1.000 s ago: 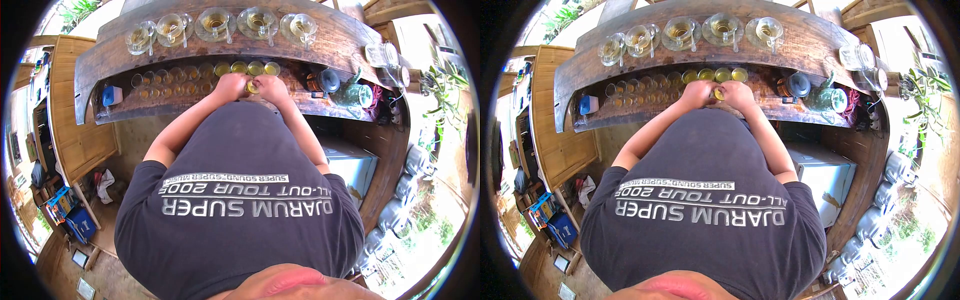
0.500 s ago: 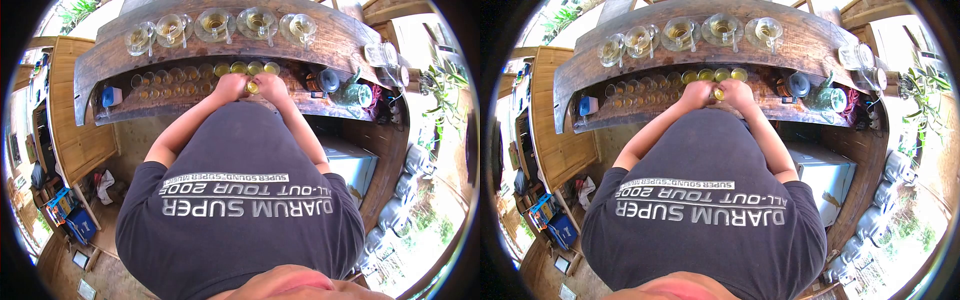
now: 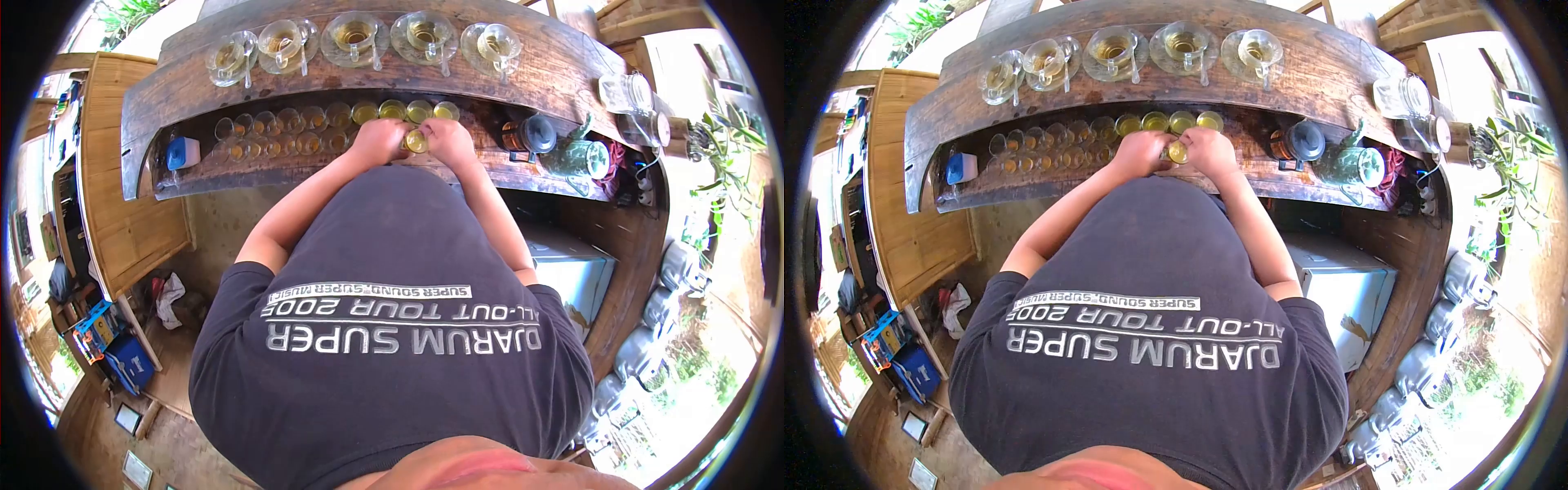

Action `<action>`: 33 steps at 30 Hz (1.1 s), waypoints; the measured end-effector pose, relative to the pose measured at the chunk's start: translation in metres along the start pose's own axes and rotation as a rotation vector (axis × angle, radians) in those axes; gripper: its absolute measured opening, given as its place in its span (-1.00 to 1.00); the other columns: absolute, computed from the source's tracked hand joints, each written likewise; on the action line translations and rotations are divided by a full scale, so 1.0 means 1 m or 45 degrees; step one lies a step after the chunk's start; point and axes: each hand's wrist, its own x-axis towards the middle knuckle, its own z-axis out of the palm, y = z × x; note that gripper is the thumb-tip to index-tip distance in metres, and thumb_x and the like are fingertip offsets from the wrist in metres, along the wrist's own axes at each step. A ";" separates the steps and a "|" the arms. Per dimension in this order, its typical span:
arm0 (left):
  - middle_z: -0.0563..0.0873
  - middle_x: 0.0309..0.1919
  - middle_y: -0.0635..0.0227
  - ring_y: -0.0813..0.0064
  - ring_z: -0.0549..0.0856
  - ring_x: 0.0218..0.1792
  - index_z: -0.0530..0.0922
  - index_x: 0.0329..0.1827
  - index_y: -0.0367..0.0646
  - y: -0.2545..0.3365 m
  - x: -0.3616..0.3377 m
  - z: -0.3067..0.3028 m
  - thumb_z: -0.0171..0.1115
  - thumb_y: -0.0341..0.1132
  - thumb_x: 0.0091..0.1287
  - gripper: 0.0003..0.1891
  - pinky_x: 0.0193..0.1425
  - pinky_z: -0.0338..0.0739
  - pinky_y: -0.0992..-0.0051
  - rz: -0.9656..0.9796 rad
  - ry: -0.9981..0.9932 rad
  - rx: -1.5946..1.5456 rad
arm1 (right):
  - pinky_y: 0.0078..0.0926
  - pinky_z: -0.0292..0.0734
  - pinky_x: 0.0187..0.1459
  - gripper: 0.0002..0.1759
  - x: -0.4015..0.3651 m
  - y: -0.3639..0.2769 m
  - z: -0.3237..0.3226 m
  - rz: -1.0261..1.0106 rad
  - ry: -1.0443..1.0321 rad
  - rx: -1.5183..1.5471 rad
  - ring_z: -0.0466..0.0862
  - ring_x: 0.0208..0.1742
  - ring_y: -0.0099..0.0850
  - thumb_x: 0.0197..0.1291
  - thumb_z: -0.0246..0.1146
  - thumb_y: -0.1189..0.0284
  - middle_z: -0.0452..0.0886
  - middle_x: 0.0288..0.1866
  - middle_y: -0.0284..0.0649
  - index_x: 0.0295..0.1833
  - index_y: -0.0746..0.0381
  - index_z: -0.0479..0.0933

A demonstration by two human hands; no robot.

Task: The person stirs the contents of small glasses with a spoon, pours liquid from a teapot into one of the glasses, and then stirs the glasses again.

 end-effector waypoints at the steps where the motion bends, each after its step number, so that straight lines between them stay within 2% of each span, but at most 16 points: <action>1: 0.93 -0.02 0.15 -0.09 0.90 0.07 0.84 0.21 -0.04 0.000 0.000 -0.001 0.79 -0.11 0.15 -0.44 0.10 0.77 -0.07 -0.017 -0.019 0.003 | 0.10 0.78 0.06 -0.77 0.001 0.001 0.000 -0.043 0.061 0.062 0.87 0.03 0.12 0.59 0.39 0.24 0.90 -0.05 -0.06 0.00 0.12 0.87; 3: 0.92 -0.01 0.14 -0.09 0.89 0.07 0.84 0.21 -0.04 0.000 0.001 -0.002 0.79 -0.10 0.15 -0.44 0.10 0.77 -0.07 -0.032 -0.039 0.007 | 0.10 0.78 0.06 -0.77 0.001 0.003 0.003 -0.085 0.124 0.124 0.87 0.03 0.12 0.60 0.39 0.24 0.90 -0.05 -0.06 0.01 0.12 0.87; 6: 0.92 0.00 0.13 -0.09 0.89 0.08 0.84 0.21 -0.04 0.000 0.001 -0.002 0.79 -0.08 0.15 -0.44 0.10 0.77 -0.07 -0.020 -0.041 0.017 | 0.11 0.80 0.07 -0.75 -0.001 0.004 0.007 -0.121 -0.017 0.067 0.89 0.04 0.07 0.62 0.33 0.20 0.90 -0.03 -0.09 -0.02 0.07 0.85; 8: 0.91 0.00 0.12 -0.10 0.88 0.09 0.84 0.22 -0.04 0.000 0.001 0.000 0.79 -0.07 0.16 -0.43 0.11 0.77 -0.08 -0.013 -0.020 0.025 | 0.11 0.80 0.08 -0.75 -0.002 0.001 0.004 -0.042 0.018 0.003 0.89 0.05 0.07 0.62 0.33 0.20 0.90 -0.02 -0.10 0.00 0.07 0.86; 12: 0.91 0.01 0.12 -0.10 0.89 0.09 0.83 0.23 -0.04 -0.001 0.000 -0.001 0.79 -0.07 0.17 -0.43 0.11 0.77 -0.08 -0.014 -0.042 0.006 | 0.12 0.80 0.08 -0.74 -0.001 0.001 0.005 -0.081 0.116 0.105 0.89 0.04 0.07 0.62 0.33 0.19 0.90 -0.03 -0.09 0.00 0.08 0.86; 15: 0.91 0.01 0.12 -0.09 0.89 0.09 0.83 0.24 -0.04 -0.001 0.000 -0.002 0.79 -0.07 0.17 -0.43 0.12 0.77 -0.06 0.004 -0.037 0.006 | 0.12 0.80 0.06 -0.74 -0.004 -0.001 0.006 -0.100 -0.012 0.040 0.89 0.03 0.08 0.61 0.34 0.19 0.90 -0.04 -0.09 -0.01 0.09 0.85; 18: 0.92 0.02 0.13 -0.09 0.89 0.10 0.84 0.24 -0.04 -0.001 -0.001 0.000 0.79 -0.09 0.16 -0.43 0.13 0.78 -0.06 0.010 0.017 0.022 | 0.13 0.79 0.05 -0.74 -0.004 -0.001 0.004 -0.047 0.029 -0.010 0.89 0.03 0.08 0.60 0.35 0.19 0.89 -0.05 -0.10 -0.01 0.10 0.85; 21: 0.92 0.02 0.12 -0.09 0.89 0.10 0.84 0.24 -0.04 -0.001 0.001 -0.001 0.80 -0.10 0.15 -0.42 0.13 0.78 -0.06 -0.036 -0.062 0.002 | 0.13 0.79 0.05 -0.74 -0.003 -0.002 0.005 -0.088 0.152 0.107 0.88 0.03 0.08 0.59 0.36 0.18 0.89 -0.06 -0.10 -0.03 0.10 0.84; 24: 0.92 0.00 0.12 -0.10 0.89 0.09 0.84 0.23 -0.05 -0.002 0.001 0.000 0.80 -0.11 0.14 -0.42 0.12 0.77 -0.06 -0.010 -0.038 0.020 | 0.12 0.79 0.06 -0.75 -0.006 -0.004 0.007 -0.100 0.010 0.052 0.89 0.03 0.07 0.59 0.37 0.20 0.89 -0.07 -0.11 -0.04 0.11 0.83; 26: 0.91 -0.01 0.12 -0.09 0.89 0.08 0.84 0.22 -0.05 0.000 0.000 -0.002 0.80 -0.12 0.15 -0.43 0.11 0.77 -0.06 0.006 -0.012 0.038 | 0.12 0.79 0.07 -0.76 -0.007 -0.008 0.002 -0.013 0.044 0.002 0.89 0.03 0.07 0.59 0.38 0.20 0.89 -0.06 -0.12 -0.04 0.10 0.83; 30: 0.91 -0.02 0.12 -0.09 0.89 0.09 0.84 0.22 -0.06 0.003 0.000 -0.005 0.80 -0.12 0.15 -0.43 0.11 0.77 -0.06 -0.018 -0.050 0.024 | 0.11 0.80 0.09 -0.77 -0.003 -0.003 0.006 -0.076 0.152 0.044 0.89 0.05 0.06 0.58 0.39 0.20 0.90 -0.05 -0.13 -0.04 0.09 0.84; 33: 0.91 -0.01 0.13 -0.09 0.89 0.10 0.84 0.22 -0.06 0.002 0.000 -0.004 0.79 -0.12 0.15 -0.43 0.11 0.77 -0.06 -0.017 -0.043 0.020 | 0.09 0.80 0.09 -0.78 -0.006 -0.009 0.003 -0.068 0.027 0.062 0.89 0.05 0.05 0.57 0.39 0.20 0.90 -0.05 -0.13 -0.03 0.08 0.85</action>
